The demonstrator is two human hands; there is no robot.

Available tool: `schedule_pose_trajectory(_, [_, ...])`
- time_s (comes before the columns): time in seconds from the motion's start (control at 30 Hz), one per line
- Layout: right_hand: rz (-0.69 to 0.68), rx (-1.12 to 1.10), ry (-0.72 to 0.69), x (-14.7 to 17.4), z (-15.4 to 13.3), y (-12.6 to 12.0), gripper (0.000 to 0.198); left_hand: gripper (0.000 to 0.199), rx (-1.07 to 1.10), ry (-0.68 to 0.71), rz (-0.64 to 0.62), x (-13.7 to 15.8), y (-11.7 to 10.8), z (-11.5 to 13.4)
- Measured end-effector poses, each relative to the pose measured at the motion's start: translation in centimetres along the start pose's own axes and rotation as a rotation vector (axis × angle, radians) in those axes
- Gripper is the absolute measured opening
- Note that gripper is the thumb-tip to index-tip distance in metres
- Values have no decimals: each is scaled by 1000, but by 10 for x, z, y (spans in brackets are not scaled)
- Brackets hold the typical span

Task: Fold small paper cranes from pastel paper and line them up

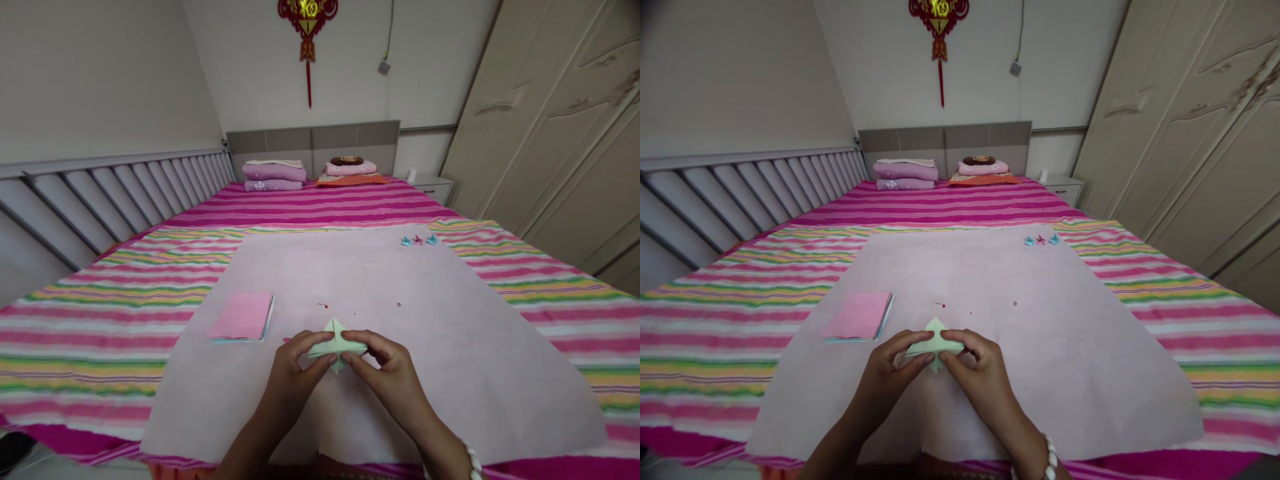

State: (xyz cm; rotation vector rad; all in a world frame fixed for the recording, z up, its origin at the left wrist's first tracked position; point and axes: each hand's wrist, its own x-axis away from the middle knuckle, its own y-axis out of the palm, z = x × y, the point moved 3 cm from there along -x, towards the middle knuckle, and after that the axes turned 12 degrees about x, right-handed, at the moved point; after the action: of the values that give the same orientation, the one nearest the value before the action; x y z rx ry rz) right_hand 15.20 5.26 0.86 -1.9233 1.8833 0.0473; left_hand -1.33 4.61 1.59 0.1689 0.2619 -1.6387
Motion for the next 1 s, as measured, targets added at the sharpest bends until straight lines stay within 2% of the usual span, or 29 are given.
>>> schedule_pose_trajectory(0.2, [-25, 93, -140, -2, -8, 0, 10, 13, -98, 98, -23, -1, 1, -2])
schedule_pose_trajectory(0.43, [-20, 177, -162, -2, -5, 1, 11, 10, -194, 164, 55, -2, 0, -4])
schedule_pose_trajectory(0.53, [-33, 186, -169, -3, -6, 1, 10, 12, -206, 176, -13, -2, 2, -3])
schedule_pose_trajectory(0.63, [-74, 127, -126, -3, -6, 2, 7, 9, -189, 170, -63, -3, 3, -1])
schedule_pose_trajectory(0.8, [-62, 33, 12, -5, 0, -1, 6, 8, -74, 82, -33, -4, 3, 0])
schedule_pose_trajectory(1.0, [-105, -120, 56, -6, 8, -1, 7, 8, -29, 58, 0, -4, 2, 0])
